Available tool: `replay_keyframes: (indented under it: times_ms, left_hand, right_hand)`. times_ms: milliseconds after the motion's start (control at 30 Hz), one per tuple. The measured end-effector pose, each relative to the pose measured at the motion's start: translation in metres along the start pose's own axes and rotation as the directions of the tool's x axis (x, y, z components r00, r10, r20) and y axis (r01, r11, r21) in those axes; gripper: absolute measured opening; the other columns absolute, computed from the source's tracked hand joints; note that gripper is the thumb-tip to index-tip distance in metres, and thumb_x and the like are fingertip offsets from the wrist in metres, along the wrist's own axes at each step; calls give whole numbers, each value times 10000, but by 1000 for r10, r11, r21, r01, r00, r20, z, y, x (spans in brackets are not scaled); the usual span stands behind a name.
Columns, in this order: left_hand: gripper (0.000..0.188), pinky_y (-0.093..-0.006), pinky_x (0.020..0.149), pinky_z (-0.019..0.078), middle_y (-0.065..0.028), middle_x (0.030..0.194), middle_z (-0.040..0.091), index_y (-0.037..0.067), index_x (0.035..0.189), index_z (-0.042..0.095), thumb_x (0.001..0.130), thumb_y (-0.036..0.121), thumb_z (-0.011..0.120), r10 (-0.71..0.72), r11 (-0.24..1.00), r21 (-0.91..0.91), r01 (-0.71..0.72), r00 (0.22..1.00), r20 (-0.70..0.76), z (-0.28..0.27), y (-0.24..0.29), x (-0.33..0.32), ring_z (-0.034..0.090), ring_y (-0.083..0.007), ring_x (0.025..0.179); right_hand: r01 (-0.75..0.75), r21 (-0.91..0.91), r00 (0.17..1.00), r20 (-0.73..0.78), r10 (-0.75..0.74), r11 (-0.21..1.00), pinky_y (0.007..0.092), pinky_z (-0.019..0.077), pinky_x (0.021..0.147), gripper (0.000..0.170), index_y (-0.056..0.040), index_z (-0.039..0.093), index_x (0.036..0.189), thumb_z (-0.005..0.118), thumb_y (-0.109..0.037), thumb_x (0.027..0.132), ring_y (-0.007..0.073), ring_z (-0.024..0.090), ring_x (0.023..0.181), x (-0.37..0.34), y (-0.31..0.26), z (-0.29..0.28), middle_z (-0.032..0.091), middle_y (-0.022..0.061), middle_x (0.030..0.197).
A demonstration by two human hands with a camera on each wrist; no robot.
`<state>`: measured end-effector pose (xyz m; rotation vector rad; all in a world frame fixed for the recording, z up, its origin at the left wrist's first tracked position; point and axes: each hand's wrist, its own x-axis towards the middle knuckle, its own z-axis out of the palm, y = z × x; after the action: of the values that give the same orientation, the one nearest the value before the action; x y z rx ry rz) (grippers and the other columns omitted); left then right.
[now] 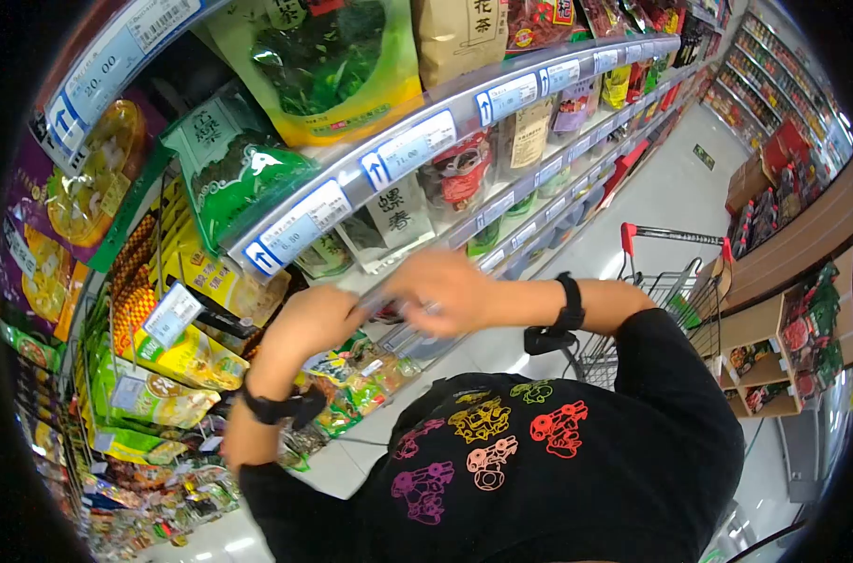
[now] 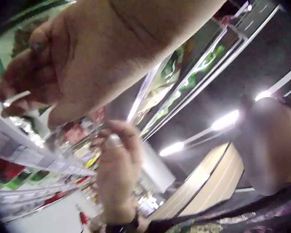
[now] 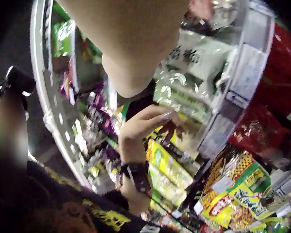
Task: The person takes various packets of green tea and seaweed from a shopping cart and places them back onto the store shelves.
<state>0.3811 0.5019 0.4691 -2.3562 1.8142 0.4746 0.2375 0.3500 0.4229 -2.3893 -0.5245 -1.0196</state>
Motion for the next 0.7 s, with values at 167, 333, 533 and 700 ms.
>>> replay_keyframes:
  times_ms: [167,333,533,700]
  left_hand:
    - [315,-422,651,453,-195,753,591,41,799,614,784,304,441,192,981,-48,-189,893,406,46,-19,-1,570,-356,727]
    - [312,-436,626,439,-171,773,601,51,812,605,775,320,450,152,978,27,-208,788,596,72,3,23,567,-353,714]
    - [278,-421,660,441,-164,798,604,60,826,595,761,289,450,83,986,89,-138,886,456,71,55,29,575,-326,771]
    - [306,-413,673,454,-172,835,610,45,903,604,754,267,456,66,982,124,-146,865,497,73,57,36,587,-319,793]
  right_hand:
    - [664,561,502,157,-851,495,362,432,543,160,-42,554,749,535,-190,691,261,548,700,50,-111,61,550,114,756]
    - [742,616,223,149,-963,267,381,455,629,207,-45,586,761,464,-213,762,261,573,727,48,-191,101,587,122,776]
    - [698,683,19,281,-959,214,402,456,713,240,-39,600,826,438,-212,786,275,578,800,28,-215,122,598,149,868]
    - [244,915,710,56,-702,320,433,420,797,273,-13,570,961,423,-172,796,353,528,901,-2,-226,200,562,178,988]
